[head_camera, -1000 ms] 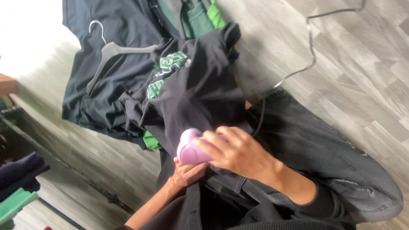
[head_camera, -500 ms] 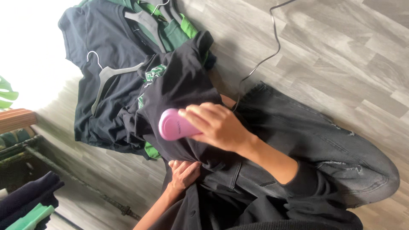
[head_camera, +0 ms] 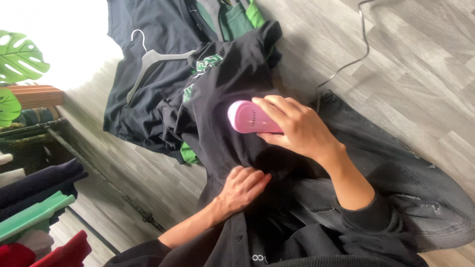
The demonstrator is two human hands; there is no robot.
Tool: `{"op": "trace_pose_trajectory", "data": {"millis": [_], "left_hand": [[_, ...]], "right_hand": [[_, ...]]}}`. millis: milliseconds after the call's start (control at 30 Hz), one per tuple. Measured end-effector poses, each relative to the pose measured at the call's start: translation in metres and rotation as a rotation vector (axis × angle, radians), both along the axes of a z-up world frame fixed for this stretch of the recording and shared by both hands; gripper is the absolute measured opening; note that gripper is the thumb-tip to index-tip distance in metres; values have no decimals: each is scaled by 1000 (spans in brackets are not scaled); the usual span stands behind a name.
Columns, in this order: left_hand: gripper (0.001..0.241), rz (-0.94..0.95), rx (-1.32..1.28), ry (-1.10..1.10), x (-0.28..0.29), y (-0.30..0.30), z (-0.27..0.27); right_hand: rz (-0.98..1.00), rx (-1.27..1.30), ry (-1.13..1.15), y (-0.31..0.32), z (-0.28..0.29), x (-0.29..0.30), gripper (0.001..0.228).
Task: The person uses a pink handheld lint remover to clean a dark grey sweatshirt. They hold the garment taut with one hand while moving the device over the fabric surface to remove lint.
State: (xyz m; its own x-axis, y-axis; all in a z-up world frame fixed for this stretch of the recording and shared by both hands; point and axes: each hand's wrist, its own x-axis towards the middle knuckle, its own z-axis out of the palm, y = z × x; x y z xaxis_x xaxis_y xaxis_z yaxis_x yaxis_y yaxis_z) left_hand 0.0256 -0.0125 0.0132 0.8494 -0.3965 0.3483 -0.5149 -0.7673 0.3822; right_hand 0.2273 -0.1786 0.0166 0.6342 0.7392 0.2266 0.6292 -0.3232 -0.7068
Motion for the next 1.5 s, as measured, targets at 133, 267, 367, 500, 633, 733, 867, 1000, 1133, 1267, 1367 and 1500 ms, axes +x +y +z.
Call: {"op": "trace_pose_trajectory", "data": {"millis": [133,267,367,500,633,733,867,1000,1133,1267,1367,1500], "left_hand": [[19,-39,-99,90,-13,-14,-2],[20,-107,-146,80,-16,-18,-3],[20,-105,-168,70,-12,-16,-5],[20,-113,-205,116,-14,-14,-14],[16,-122,-214,150,-12,-10,-22],[21,-98,-241,119,-13,-9,-30],[21,-95,-253,110,-13,-10,-27],[19,-110,-227,96,-14,-9,-17],[19,-92,-250,42,-9,-8,-7],[13,-87,-311,-8,-18,10,7],[14,41,-306,2,-44,46,-2],[25,322,-27,81,-82,73,-29]], "right_hand": [[65,-13,100,-8,17,7,69],[213,-31,161,-11,29,9,64],[266,-36,135,-10,24,6,59],[167,-14,18,-2,15,2,57],[28,-4,-32,4,-10,1,70],[-67,69,-104,8,-16,2,71],[-12,101,-53,9,-3,0,72],[90,106,-14,9,5,-5,61],[130,90,-37,12,11,-14,56],[245,37,-54,13,21,-19,51],[326,-32,-43,17,31,-26,52],[392,-86,-80,23,28,-38,58]]}}
